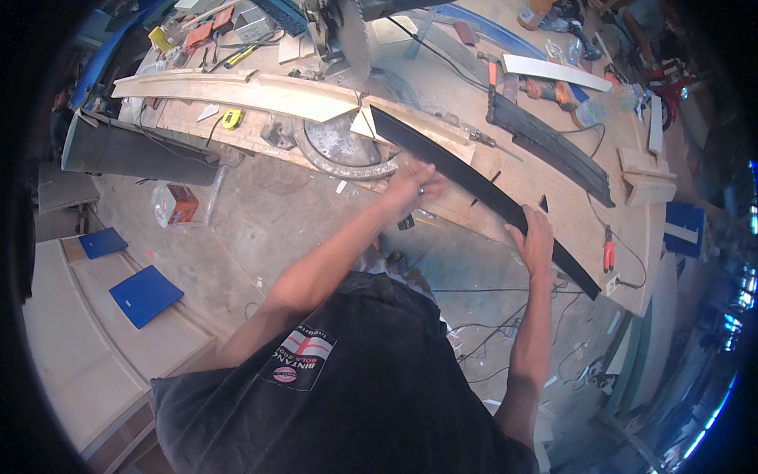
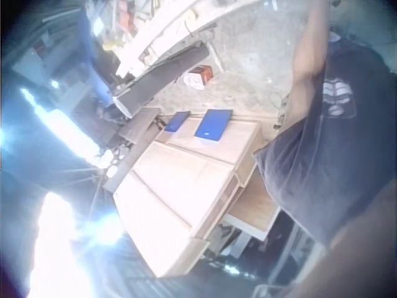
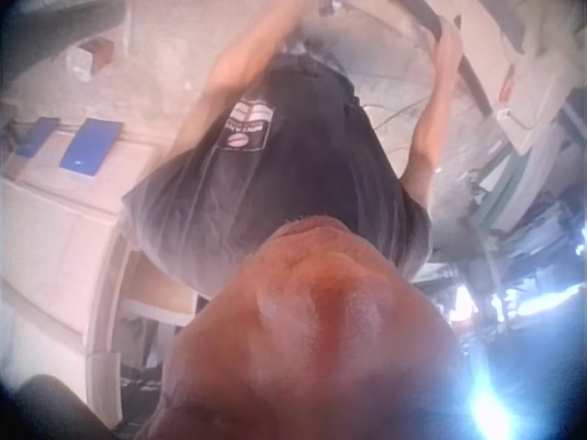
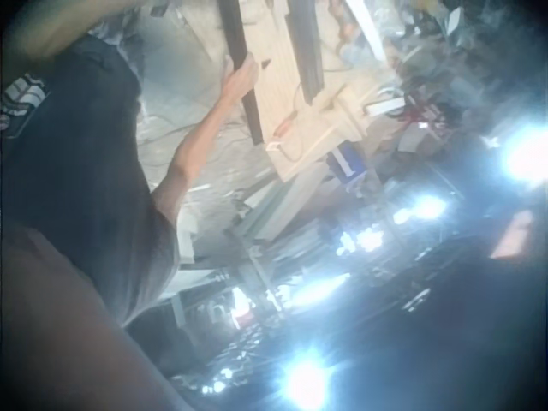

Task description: The person uses a miter saw to cut a long piece of light-colored wood and a black plastic strip. They position the materials on the saw table, lower the blade to cut, and then remove the cut pieces.

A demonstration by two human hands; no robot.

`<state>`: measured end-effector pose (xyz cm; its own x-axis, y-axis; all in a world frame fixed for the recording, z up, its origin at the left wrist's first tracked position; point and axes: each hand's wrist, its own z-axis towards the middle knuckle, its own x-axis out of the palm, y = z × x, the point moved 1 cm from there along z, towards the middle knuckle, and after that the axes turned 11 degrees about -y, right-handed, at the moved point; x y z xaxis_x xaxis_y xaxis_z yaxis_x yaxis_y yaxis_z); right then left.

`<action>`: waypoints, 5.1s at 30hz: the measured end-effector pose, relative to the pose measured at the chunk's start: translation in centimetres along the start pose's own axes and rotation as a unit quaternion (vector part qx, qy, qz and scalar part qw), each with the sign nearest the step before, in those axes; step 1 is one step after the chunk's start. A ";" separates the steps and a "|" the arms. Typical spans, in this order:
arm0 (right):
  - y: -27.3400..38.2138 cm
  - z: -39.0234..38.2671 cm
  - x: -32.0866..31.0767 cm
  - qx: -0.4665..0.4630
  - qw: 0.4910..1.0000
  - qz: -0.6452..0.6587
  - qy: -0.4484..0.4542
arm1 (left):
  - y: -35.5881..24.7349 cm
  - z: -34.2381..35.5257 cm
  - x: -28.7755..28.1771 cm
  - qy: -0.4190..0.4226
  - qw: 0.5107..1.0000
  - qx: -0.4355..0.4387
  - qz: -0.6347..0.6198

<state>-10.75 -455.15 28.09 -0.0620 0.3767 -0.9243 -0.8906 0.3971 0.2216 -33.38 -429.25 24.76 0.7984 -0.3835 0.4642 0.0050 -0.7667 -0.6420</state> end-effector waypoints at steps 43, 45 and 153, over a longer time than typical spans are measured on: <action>-3.3 9.4 3.9 -0.035 0.996 -0.028 0.076 | -6.8 10.6 3.3 -0.289 0.584 0.557 0.516; -3.5 9.3 4.0 -0.038 0.996 -0.025 0.073 | -6.8 10.8 3.3 -0.296 0.572 0.565 0.516; 16.8 48.8 1.9 0.170 0.666 0.719 0.101 | -7.0 10.8 3.6 -0.288 0.585 0.535 0.537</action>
<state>-3.82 -406.98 45.25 -0.8311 0.4658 0.3038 0.3058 -0.0736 0.9492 -24.08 -419.68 24.34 0.7556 0.1255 -0.6429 -0.5585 0.6361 -0.5323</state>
